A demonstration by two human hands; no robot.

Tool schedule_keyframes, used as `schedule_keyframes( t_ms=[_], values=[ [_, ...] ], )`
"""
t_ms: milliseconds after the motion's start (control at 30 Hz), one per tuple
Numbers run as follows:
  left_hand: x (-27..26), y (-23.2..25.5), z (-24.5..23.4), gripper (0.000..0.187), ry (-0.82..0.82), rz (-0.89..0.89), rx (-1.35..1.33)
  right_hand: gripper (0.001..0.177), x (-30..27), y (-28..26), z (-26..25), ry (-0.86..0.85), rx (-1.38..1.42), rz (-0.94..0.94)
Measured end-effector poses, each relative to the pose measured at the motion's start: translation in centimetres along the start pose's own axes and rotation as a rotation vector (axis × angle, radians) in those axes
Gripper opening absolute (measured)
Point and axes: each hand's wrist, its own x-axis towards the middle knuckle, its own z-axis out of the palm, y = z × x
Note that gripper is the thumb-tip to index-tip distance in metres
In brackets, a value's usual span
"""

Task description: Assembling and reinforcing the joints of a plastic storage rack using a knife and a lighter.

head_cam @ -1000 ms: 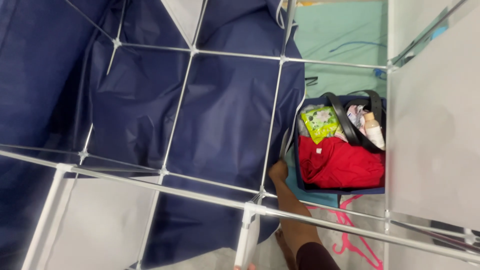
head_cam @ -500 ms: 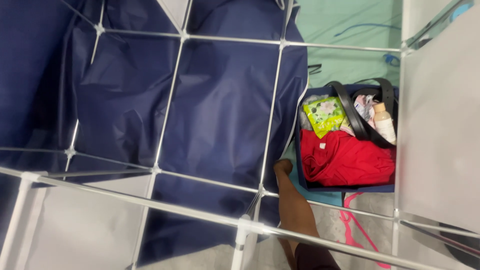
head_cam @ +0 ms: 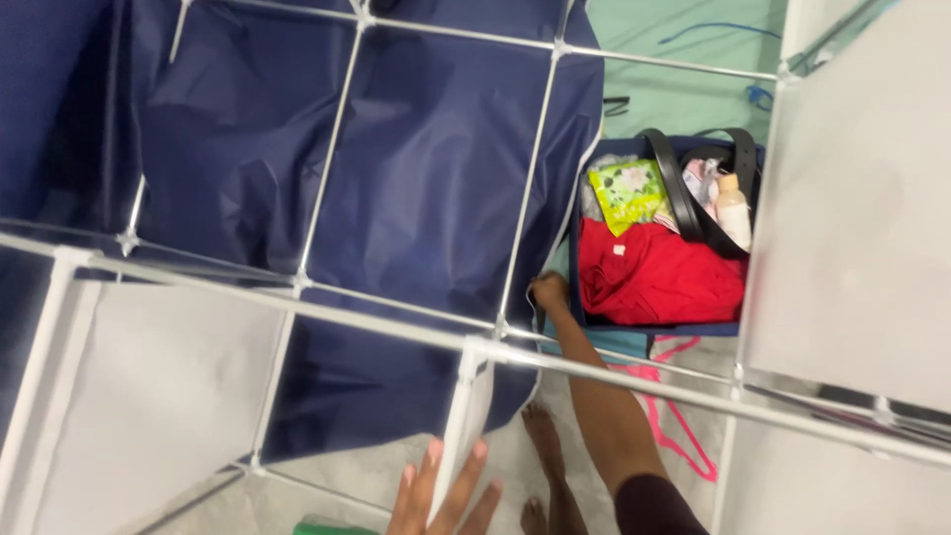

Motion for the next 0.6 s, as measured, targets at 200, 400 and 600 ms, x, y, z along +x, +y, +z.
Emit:
schedule_keyframes(
  t_ms=[200, 400, 600],
  values=[
    [5.5, -1.4, -5.6, 0.053, -0.167, -0.013, -0.378, 0.008, -21.0, -7.0, -10.6, 0.353, 0.192, -0.859],
    [6.1, -1.1, -6.4, 0.054, -0.179, -0.044, -0.45, 0.013, -23.3, 4.5, -4.5, 0.041, 0.146, -0.53],
    [6.1, -0.9, -7.1, 0.056, -0.242, -0.045, -0.391, 0.063, -15.7, 10.8, 3.8, 0.12, 0.087, -0.519]
  ],
)
